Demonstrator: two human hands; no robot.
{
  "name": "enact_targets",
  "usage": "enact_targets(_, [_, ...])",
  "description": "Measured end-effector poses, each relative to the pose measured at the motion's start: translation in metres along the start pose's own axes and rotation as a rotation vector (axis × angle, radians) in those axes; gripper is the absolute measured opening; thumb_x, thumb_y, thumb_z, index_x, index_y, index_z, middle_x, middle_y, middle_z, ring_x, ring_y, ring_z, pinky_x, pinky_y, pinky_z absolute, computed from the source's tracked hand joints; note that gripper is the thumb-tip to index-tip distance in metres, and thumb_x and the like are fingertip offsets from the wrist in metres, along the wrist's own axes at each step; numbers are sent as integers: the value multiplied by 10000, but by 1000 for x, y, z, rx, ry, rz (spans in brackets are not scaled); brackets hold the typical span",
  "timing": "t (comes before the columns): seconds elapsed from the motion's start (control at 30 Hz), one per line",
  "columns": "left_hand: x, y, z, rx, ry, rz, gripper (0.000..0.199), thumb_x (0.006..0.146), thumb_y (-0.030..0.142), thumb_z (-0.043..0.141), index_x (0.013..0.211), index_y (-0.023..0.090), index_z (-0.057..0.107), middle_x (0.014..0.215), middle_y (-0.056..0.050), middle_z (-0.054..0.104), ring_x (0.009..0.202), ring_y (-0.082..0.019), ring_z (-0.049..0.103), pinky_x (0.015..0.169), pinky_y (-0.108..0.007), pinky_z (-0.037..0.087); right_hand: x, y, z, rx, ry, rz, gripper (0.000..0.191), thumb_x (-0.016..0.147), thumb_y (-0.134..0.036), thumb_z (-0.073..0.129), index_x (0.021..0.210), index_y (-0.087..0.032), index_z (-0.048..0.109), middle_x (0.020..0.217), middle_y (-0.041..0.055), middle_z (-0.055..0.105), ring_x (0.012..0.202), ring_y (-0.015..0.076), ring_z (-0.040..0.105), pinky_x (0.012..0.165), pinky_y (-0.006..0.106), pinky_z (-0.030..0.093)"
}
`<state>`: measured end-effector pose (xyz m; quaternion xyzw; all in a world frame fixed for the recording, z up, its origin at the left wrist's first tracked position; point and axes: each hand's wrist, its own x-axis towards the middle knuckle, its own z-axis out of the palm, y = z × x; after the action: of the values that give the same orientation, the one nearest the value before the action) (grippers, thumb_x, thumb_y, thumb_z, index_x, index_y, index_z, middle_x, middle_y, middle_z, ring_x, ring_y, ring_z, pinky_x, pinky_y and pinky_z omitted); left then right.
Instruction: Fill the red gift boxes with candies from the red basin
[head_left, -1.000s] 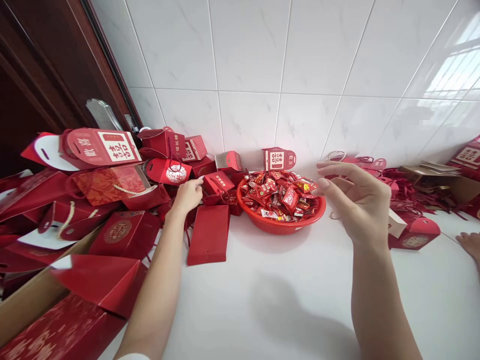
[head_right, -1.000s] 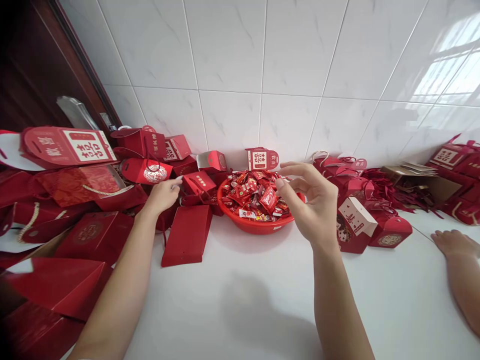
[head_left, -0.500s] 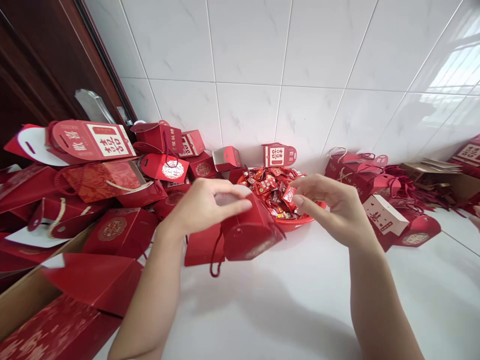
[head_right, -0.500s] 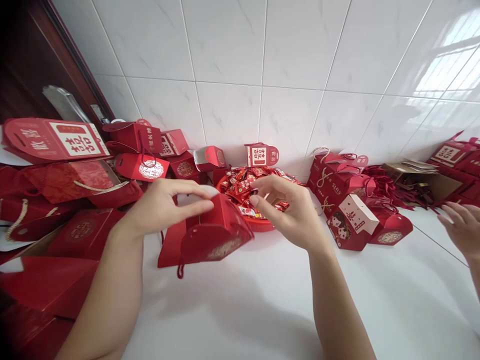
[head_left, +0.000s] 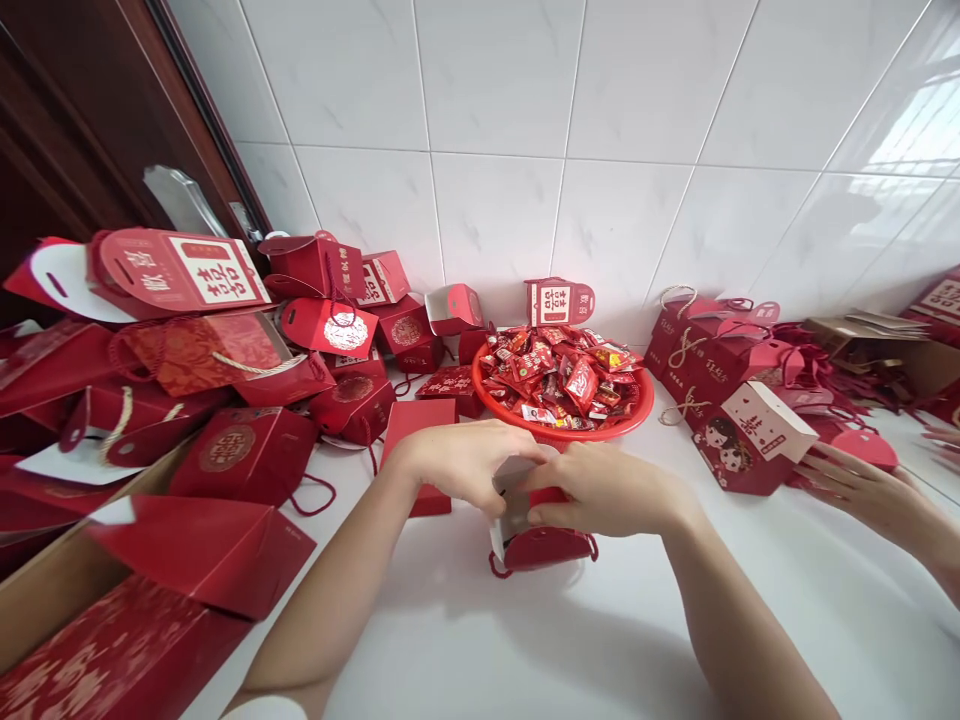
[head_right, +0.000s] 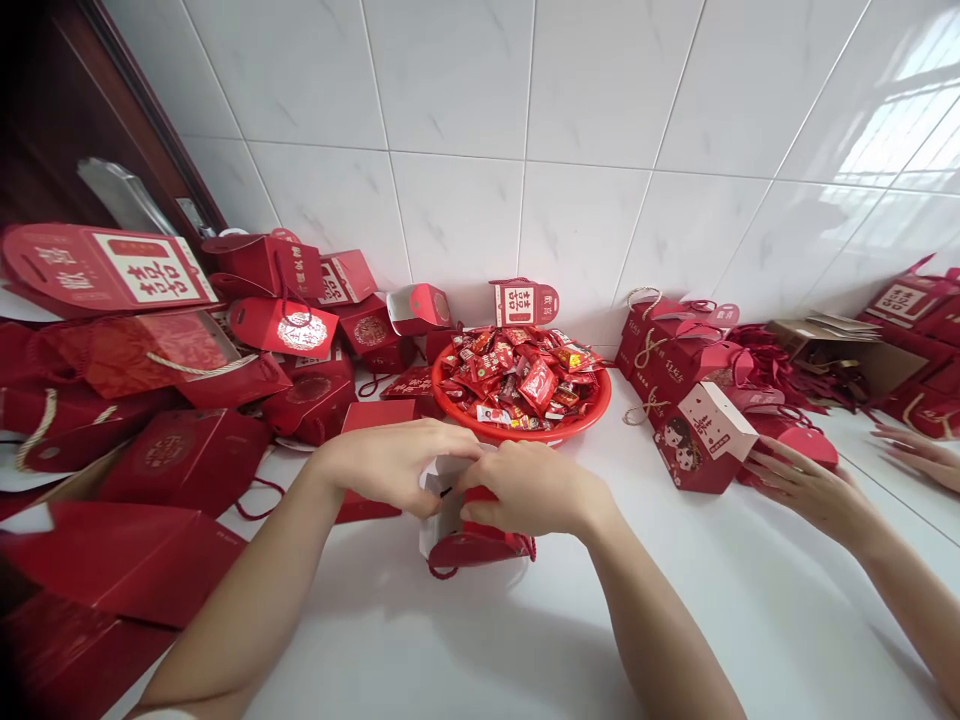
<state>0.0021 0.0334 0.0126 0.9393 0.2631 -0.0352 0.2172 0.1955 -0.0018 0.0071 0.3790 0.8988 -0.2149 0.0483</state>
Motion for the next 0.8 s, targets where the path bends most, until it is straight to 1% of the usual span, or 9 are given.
enact_targets(0.13, [2,-5,-1,-71,-123,-73,588,630,229,733,1211,224,639,1060,-13,687,965,-238,634,780,-273,484,-1,0,2,-46,-18,69,239,911,-389,593,1079,-261,706,764,8,637,640,161,515,536,270,270])
enact_targets(0.2, [2,-10,0,-81,-142,-107,635,624,266,753,1247,234,629,1154,-21,689,1052,-259,623,845,-285,481,-4,4,2,-41,-20,116,334,850,-440,674,1109,-229,668,793,20,647,684,182,548,535,266,291])
enact_targets(0.27, [2,-15,0,-76,-146,-149,743,603,317,784,1320,257,597,1274,-29,663,1161,-287,588,913,-304,467,-7,8,1,-8,-18,150,403,780,-458,746,1086,-211,657,855,34,668,737,197,579,548,261,321])
enact_targets(0.33, [2,-19,0,-81,-150,-189,840,575,372,809,1372,267,563,1322,-37,644,1203,-302,570,920,-309,466,-11,13,-1,11,-11,195,441,725,-470,788,1053,-205,658,906,45,680,761,205,593,566,262,342])
enact_targets(0.4, [2,-22,-1,-108,-170,-228,861,553,398,821,1363,261,565,1266,-40,666,1146,-295,603,851,-292,482,-13,17,-2,-8,6,263,498,683,-489,811,1057,-202,652,935,54,683,766,214,595,574,268,351])
enact_targets(0.47, [2,-24,-2,-130,-188,-288,833,535,400,834,1316,261,580,1175,-30,689,1060,-279,632,766,-272,481,-15,19,-2,-33,29,327,539,642,-505,829,1050,-202,650,957,62,682,782,229,595,578,275,359])
enact_targets(0.6, [0,-26,0,-154,-167,-411,743,496,378,866,1180,252,606,1059,-15,684,931,-258,642,651,-252,439,-13,18,-2,-46,28,378,498,607,-511,848,967,-212,679,939,64,686,784,247,606,589,288,368])
enact_targets(0.7, [-2,-31,3,-153,-115,-465,661,515,355,853,1121,255,607,982,-3,668,898,-250,631,635,-250,416,-11,17,-1,-67,28,402,478,618,-511,844,966,-217,700,966,75,691,833,270,619,615,296,375])
enact_targets(0.8, [-2,-39,5,-137,-116,-521,684,514,419,849,1126,275,581,973,-1,657,919,-259,626,668,-262,435,-10,20,-1,-45,35,443,501,619,-527,838,1006,-237,707,1018,71,692,903,284,624,640,294,391])
